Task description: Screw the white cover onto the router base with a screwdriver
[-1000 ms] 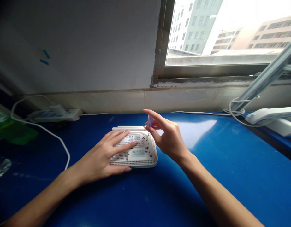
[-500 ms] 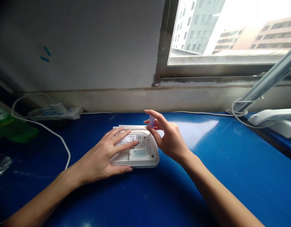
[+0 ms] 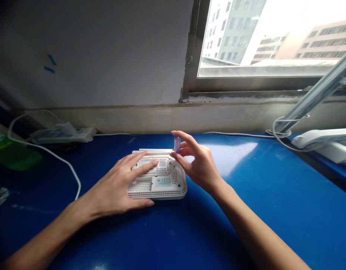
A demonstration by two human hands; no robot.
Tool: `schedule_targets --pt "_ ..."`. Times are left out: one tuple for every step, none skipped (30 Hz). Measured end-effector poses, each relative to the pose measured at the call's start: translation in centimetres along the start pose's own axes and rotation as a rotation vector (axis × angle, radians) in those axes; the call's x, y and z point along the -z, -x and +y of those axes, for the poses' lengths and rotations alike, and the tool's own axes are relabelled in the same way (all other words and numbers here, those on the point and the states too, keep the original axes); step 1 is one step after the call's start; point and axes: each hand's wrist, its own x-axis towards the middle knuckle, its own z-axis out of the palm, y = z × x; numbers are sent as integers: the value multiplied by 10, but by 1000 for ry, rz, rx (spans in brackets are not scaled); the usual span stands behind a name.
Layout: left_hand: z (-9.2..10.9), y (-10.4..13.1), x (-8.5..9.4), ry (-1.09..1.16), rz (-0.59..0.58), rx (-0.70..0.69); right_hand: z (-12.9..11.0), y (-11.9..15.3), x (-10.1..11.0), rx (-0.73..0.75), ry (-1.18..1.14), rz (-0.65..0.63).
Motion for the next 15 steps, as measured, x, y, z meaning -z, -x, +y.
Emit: schedule_targets --pt "-1 0 0 5 7 1 0 0 0 -14 -7 -1" --pt "-2 0 0 11 14 0 -1 0 -1 -28 -27 3" --pt "-2 0 0 19 20 -4 -3 0 -1 -41 -59 15" --pt "-3 0 0 28 27 -8 -5 -1 0 -54 -101 36" --pt "-4 0 1 38 34 -14 -8 -2 1 -67 -149 66" --pt "-5 -1 2 47 40 -24 -11 -4 2 -81 -202 100" --pt "-6 -1 4 55 43 -39 -13 -6 4 -100 -254 134" --pt "-8 -1 5 64 45 -57 -16 -8 7 -122 -306 166" --pt "-10 -1 6 69 45 -80 -18 -11 10 -149 -354 199" --pt "-12 -1 7 70 48 -104 -19 -13 13 -179 -404 229" --pt "-14 -1 7 62 57 -133 -19 -16 17 -214 -456 259" --pt "-17 -1 7 46 76 -169 -17 -18 21 -253 -513 286" --pt "-19 0 7 21 108 -213 -15 -19 25 -291 -574 310" --pt "-21 0 6 -12 150 -265 -13 -20 28 -328 -634 330" --pt "-22 0 6 -49 201 -316 -10 -21 31 -362 -688 344"
